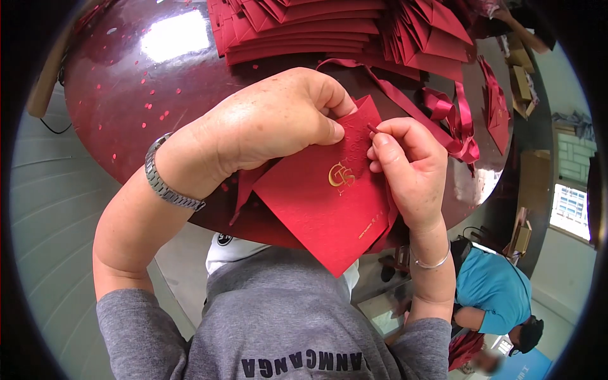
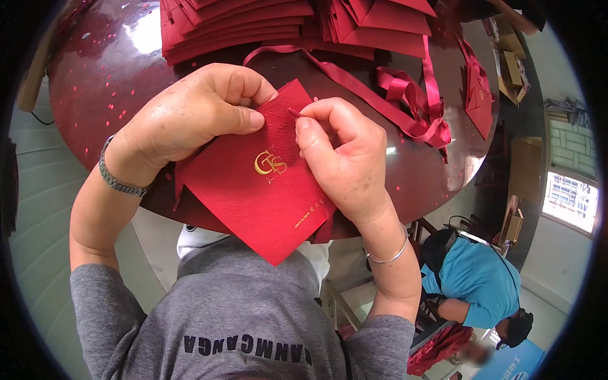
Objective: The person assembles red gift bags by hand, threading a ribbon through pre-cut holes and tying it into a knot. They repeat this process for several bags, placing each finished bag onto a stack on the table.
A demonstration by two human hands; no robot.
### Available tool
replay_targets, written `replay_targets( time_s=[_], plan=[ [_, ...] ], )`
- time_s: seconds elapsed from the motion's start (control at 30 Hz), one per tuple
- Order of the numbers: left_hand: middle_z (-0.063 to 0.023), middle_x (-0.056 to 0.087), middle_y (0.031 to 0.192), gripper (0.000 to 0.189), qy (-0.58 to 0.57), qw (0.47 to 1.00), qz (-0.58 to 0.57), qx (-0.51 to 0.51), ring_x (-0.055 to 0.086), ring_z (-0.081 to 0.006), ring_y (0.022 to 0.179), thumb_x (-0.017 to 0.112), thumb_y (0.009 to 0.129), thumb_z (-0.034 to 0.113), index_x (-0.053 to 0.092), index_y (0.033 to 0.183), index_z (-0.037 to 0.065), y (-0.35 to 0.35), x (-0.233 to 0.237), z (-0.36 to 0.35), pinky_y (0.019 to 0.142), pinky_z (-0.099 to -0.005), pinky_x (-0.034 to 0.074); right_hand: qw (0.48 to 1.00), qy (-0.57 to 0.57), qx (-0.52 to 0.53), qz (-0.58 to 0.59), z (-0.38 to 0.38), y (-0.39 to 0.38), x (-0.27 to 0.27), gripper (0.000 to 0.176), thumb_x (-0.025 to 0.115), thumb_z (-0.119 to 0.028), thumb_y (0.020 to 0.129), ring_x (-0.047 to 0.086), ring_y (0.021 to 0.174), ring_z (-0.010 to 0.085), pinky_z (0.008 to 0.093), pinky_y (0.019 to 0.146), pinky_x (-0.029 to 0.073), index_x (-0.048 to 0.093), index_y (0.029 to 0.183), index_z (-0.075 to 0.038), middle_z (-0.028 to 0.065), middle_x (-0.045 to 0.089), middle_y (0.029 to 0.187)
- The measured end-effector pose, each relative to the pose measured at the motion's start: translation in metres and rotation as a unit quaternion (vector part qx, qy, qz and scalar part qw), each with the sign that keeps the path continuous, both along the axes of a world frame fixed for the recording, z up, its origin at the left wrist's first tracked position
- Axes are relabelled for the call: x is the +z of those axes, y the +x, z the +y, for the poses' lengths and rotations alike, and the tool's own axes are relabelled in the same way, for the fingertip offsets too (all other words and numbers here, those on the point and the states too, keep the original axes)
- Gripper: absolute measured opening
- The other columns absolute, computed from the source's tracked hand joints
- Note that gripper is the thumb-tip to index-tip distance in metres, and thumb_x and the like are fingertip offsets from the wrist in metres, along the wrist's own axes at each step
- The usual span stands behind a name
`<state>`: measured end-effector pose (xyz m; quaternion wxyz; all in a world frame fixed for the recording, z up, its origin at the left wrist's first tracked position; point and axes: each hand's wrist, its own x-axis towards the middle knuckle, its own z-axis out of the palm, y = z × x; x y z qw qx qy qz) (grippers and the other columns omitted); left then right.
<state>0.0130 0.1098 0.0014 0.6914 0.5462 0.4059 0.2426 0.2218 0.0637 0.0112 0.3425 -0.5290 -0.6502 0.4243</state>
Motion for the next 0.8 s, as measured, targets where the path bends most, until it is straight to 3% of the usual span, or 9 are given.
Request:
replay_targets(
  time_s=[0.17,0.3,0.37,0.8],
  plan=[
    [-0.0117,0.069,0.093,0.036,0.012,0.997,-0.064,0.046,0.063,-0.0149,0.086,0.06,0.08,0.0,0.061,0.115,-0.008,0.005,-0.0055,-0.0058,0.079,-0.0275,0.05,1.0,-0.007,-0.001,0.03,-0.0015,-0.0005,-0.0016,0.011,0.059,-0.004,0.094,0.06,0.071,0.0072,0.02,0.065,0.05,0.061,0.101,0.004,0.004,0.064,0.083],
    [-0.0127,0.069,0.098,0.041,0.012,0.998,-0.049,0.026,0.063,-0.015,0.088,0.058,0.08,-0.003,0.056,0.121,-0.008,0.0039,0.0005,-0.006,0.078,-0.0273,0.05,0.999,-0.005,-0.008,0.033,-0.0024,-0.0005,-0.0002,0.011,0.059,-0.004,0.094,0.06,0.072,0.0073,0.0199,0.065,0.05,0.061,0.101,0.004,0.0046,0.064,0.083],
    [-0.0099,0.066,0.102,0.048,0.008,0.998,-0.067,0.018,0.063,-0.0128,0.093,0.052,0.082,-0.01,0.046,0.129,-0.005,0.0047,0.0029,-0.0071,0.085,-0.0252,0.051,0.999,-0.003,-0.009,0.031,-0.0035,0.0009,-0.0005,0.011,0.059,-0.004,0.094,0.06,0.071,0.0073,0.0197,0.065,0.05,0.061,0.101,0.004,0.0047,0.064,0.083],
    [-0.0075,0.062,0.103,0.043,0.013,0.998,-0.045,0.046,0.06,-0.0108,0.094,0.052,0.081,-0.012,0.049,0.123,-0.003,0.0067,0.0029,-0.0085,0.085,-0.0234,0.049,0.999,0.021,-0.003,-0.029,-0.0059,0.0031,-0.0027,0.011,0.059,-0.004,0.093,0.058,0.07,0.0066,0.0192,0.064,0.048,0.061,0.101,0.004,0.0038,0.063,0.083]
  ],
)
